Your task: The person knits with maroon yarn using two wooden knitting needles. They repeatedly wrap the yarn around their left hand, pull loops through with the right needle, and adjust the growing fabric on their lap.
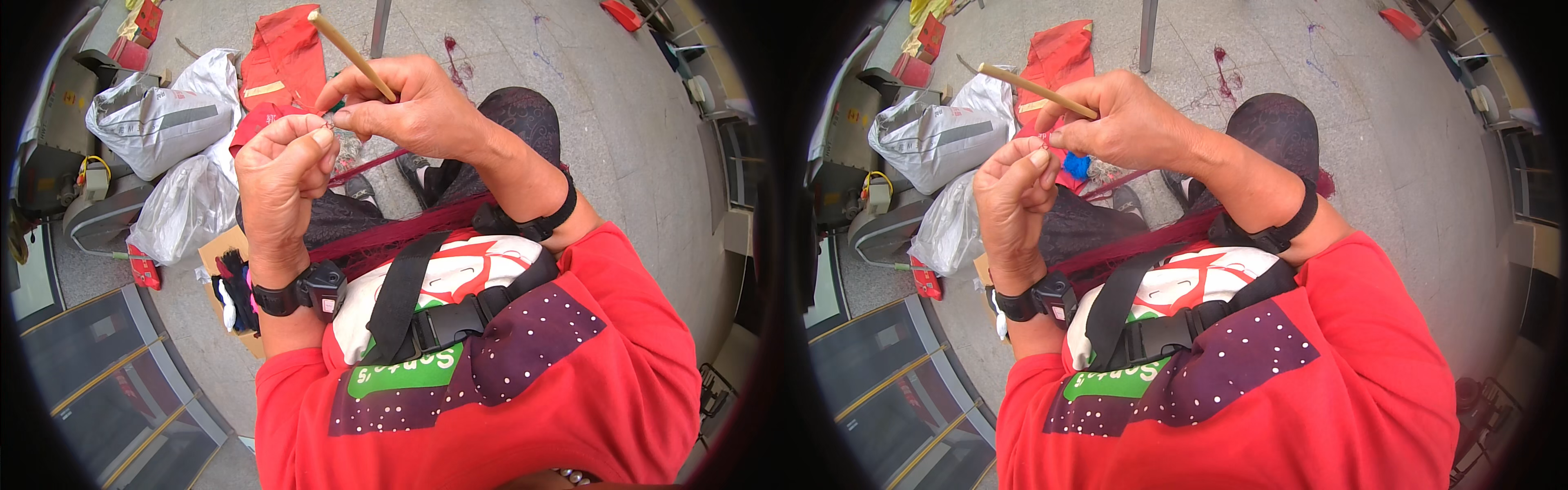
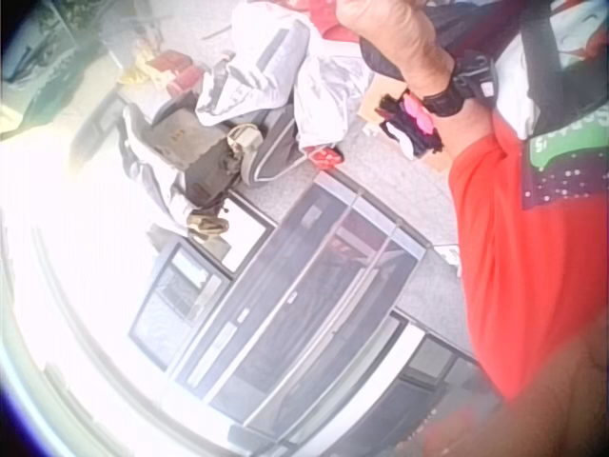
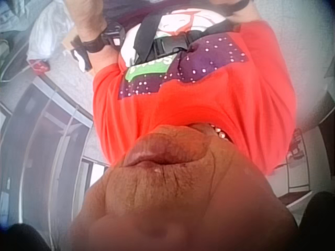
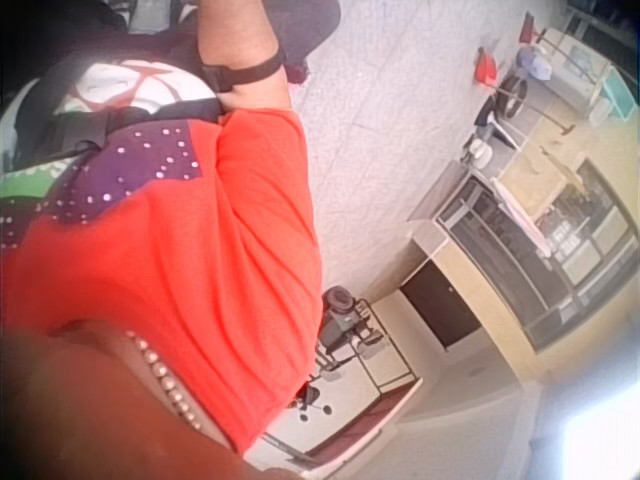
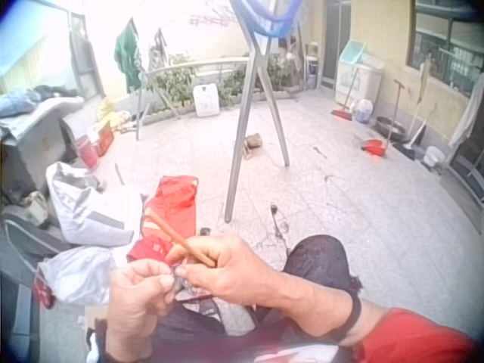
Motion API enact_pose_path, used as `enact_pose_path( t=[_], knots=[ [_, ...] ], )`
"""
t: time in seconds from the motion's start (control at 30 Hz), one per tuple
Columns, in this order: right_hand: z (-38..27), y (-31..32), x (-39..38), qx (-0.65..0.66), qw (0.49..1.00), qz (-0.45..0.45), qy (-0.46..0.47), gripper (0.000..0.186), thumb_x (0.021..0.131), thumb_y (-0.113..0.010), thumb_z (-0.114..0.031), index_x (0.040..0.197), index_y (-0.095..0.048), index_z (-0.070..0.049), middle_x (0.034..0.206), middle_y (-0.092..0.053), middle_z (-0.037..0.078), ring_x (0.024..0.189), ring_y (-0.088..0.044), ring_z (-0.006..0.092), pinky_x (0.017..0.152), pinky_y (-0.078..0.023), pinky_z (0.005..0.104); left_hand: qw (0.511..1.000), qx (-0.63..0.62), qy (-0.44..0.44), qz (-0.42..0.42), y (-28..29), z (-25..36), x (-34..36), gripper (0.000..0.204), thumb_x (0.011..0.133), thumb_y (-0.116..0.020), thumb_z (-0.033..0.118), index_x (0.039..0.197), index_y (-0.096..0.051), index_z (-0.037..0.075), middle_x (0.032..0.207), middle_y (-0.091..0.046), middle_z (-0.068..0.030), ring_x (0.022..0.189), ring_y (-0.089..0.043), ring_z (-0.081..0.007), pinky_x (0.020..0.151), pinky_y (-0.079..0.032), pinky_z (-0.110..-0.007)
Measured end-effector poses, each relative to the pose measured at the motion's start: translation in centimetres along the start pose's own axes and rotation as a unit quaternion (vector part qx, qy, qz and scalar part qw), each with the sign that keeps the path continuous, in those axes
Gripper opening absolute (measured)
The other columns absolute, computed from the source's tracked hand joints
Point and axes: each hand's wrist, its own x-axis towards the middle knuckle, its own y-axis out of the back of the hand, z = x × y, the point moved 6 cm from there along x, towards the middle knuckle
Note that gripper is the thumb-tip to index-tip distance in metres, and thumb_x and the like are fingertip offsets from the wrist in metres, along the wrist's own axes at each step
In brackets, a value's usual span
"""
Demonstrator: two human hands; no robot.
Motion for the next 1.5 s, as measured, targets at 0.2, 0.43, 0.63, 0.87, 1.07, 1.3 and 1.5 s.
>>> enact_pose_path(
  t=[0.2, 0.43, 0.63, 0.87, 1.07, 1.3, 1.5],
  knots=[
    [-0.8, 0.2, -0.3, -0.081, 0.996, 0.012, 0.044, 0.015, 0.079, -0.064, -0.008, 0.091, -0.068, 0.0, 0.064, -0.061, 0.003, 0.06, -0.053, 0.0067, 0.054, -0.043, 0.0243, 0.998, -0.041, 0.026, -0.036, -0.3, -0.4, 0.0, 0.012, 0.082, -0.062, 0.004, 0.09, -0.06, -0.005, 0.066, -0.057, -0.0058, 0.043, -0.034, -0.0002, 0.038, -0.02, -0.015],
    [-2.1, 0.4, -0.5, -0.203, 0.975, 0.012, 0.094, 0.017, 0.077, -0.066, -0.013, 0.085, -0.065, 0.002, 0.064, -0.059, 0.012, 0.055, -0.054, 0.0128, 0.051, -0.043, 0.0275, 0.999, -0.016, 0.035, -0.032, -0.3, -0.5, 0.0, 0.014, 0.082, -0.063, 0.004, 0.092, -0.06, -0.006, 0.066, -0.057, -0.007, 0.042, -0.033, -0.0001, 0.037, -0.02, -0.015],
    [-2.0, 0.2, -0.7, -0.213, 0.971, 0.01, 0.109, 0.013, 0.086, -0.064, -0.012, 0.091, -0.062, -0.001, 0.062, -0.051, -0.001, 0.056, -0.045, 0.0058, 0.049, -0.036, 0.0235, 0.999, 0.0, 0.036, -0.027, -0.2, -0.6, 0.0, 0.014, 0.081, -0.063, 0.004, 0.091, -0.06, -0.006, 0.066, -0.058, -0.0077, 0.042, -0.034, -0.0003, 0.037, -0.019, -0.015],
    [-2.2, 0.4, -0.7, -0.158, 0.979, -0.014, 0.128, 0.014, 0.086, -0.06, -0.009, 0.098, -0.061, -0.001, 0.074, -0.055, -0.001, 0.066, -0.048, 0.0058, 0.057, -0.039, 0.0224, 0.999, 0.018, 0.036, -0.023, -0.1, -0.5, -0.3, 0.013, 0.081, -0.062, 0.004, 0.089, -0.06, -0.005, 0.066, -0.057, -0.0086, 0.041, -0.033, -0.001, 0.037, -0.02, -0.016],
    [-2.0, 0.4, -0.8, -0.138, 0.984, -0.066, 0.09, 0.014, 0.082, -0.064, -0.003, 0.096, -0.062, 0.0, 0.076, -0.055, 0.0, 0.067, -0.049, 0.0057, 0.06, -0.04, 0.0214, 0.977, -0.114, 0.097, -0.155, -0.8, -1.4, -0.1, 0.013, 0.081, -0.058, 0.005, 0.088, -0.057, -0.006, 0.063, -0.052, -0.0105, 0.041, -0.029, -0.0022, 0.036, -0.022, -0.017],
    [-1.4, -0.1, -0.5, -0.024, 0.987, -0.085, 0.132, 0.013, 0.079, -0.067, 0.002, 0.092, -0.067, 0.001, 0.076, -0.057, 0.003, 0.068, -0.051, 0.0099, 0.06, -0.04, 0.0236, 0.937, -0.204, 0.128, -0.254, -1.1, -2.0, 0.2, 0.018, 0.083, -0.055, 0.007, 0.092, -0.053, -0.009, 0.061, -0.049, -0.0096, 0.041, -0.028, -0.0018, 0.034, -0.022, -0.017],
    [-1.3, -0.1, -0.5, -0.012, 0.987, -0.089, 0.134, 0.011, 0.078, -0.069, 0.001, 0.089, -0.069, 0.002, 0.074, -0.058, 0.005, 0.069, -0.053, 0.0114, 0.059, -0.041, 0.0251, 0.932, -0.209, 0.146, -0.256, -1.2, -2.6, 0.3, 0.02, 0.084, -0.055, 0.007, 0.096, -0.052, -0.009, 0.061, -0.049, -0.0085, 0.04, -0.026, -0.0014, 0.033, -0.021, -0.017]
  ],
)
